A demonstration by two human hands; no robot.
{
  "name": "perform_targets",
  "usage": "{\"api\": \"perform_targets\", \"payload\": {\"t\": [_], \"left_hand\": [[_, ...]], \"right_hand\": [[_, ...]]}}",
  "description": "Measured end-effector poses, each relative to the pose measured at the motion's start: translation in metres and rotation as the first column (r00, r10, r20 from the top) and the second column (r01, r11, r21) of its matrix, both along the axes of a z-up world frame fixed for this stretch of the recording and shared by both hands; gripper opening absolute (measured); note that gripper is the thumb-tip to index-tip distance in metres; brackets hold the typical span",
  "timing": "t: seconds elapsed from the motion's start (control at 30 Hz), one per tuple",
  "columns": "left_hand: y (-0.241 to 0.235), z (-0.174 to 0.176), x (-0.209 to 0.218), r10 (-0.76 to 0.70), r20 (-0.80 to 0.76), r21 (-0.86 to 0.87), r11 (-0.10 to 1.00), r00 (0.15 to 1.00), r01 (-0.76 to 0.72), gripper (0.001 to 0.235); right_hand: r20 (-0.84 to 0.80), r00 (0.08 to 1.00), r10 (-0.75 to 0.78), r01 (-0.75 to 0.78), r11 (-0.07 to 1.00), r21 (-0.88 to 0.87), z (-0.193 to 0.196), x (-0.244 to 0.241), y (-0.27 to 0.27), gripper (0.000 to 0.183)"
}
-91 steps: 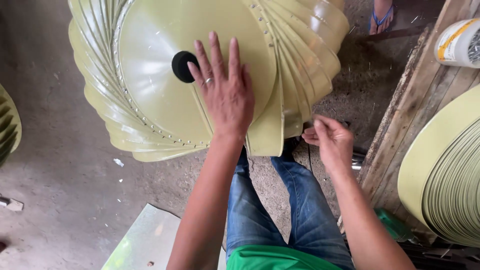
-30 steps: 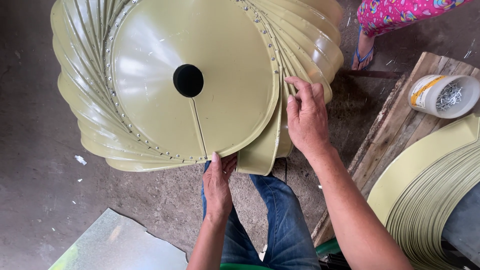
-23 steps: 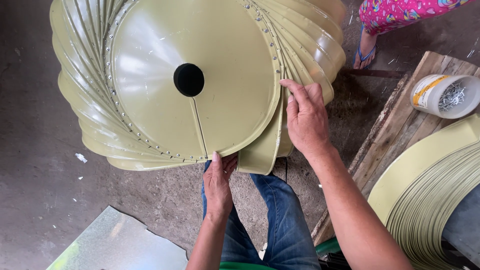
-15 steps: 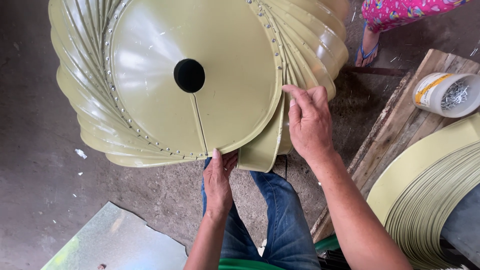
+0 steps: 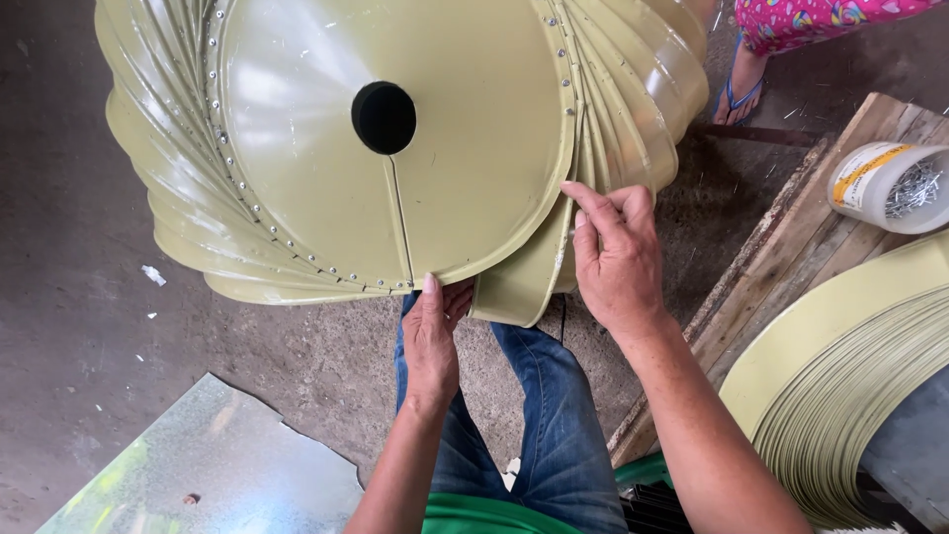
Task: Assembling the curved slats onto the central cone of a roof turbine ventilator using a drill and pop-rivets.
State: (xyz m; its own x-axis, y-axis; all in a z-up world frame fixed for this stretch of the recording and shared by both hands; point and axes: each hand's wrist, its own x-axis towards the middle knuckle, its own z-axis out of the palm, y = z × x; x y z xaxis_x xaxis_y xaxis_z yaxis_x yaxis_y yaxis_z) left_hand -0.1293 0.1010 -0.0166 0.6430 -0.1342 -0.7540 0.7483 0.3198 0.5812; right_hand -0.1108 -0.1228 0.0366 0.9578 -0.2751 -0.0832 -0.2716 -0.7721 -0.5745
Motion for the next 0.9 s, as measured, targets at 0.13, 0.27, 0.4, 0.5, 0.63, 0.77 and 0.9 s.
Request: {"api": "perform_targets", "payload": {"t": [0.13, 0.27, 0.4, 0.5, 0.63, 0.77, 0.9], "left_hand": [[0.001, -0.002, -0.003, 0.006, 0.001, 0.01, 1.0, 1.0, -0.006, 0.063], [-0.001, 0.001, 0.0, 0.009, 0.0, 0.009, 1.0, 1.0, -0.009, 0.063], [0.0, 0.0, 0.0, -0.002, -0.003, 0.009, 1.0, 1.0, 0.002, 0.062], [-0.001, -0.002, -0.002, 0.005, -0.006, 0.004, 1.0, 1.0, -0.005, 0.061], [0.0, -0.006, -0.002, -0.002, -0.018, 0.006, 1.0, 1.0, 0.002, 0.061], [0.0, -0.006, -0.002, -0.002, -0.012, 0.005, 1.0, 1.0, 0.002, 0.062], [0.002, -0.006, -0.004, -0.009, 0.002, -0.002, 1.0, 1.0, 0.009, 0.062]], "right_hand": [[0.033, 0.999, 0.016, -0.016, 1.0, 0.014, 0.003, -0.011, 0.007, 0.035], [0.009, 0.997, 0.076, -0.076, 0.997, -0.006, -0.005, -0.023, 0.011, 0.04], [0.012, 0.995, 0.103, -0.103, 0.995, -0.011, -0.008, -0.034, 0.017, 0.045], [0.004, 0.993, 0.117, -0.117, 0.993, -0.018, -0.004, -0.036, 0.022, 0.049], [0.03, 0.989, 0.142, -0.141, 0.99, -0.024, 0.002, -0.038, 0.031, 0.05], [-0.025, 0.983, 0.182, -0.183, 0.983, -0.011, -0.001, -0.042, 0.036, 0.053], [0.002, 0.979, 0.203, -0.203, 0.979, -0.036, 0.003, -0.042, 0.046, 0.056]]}}
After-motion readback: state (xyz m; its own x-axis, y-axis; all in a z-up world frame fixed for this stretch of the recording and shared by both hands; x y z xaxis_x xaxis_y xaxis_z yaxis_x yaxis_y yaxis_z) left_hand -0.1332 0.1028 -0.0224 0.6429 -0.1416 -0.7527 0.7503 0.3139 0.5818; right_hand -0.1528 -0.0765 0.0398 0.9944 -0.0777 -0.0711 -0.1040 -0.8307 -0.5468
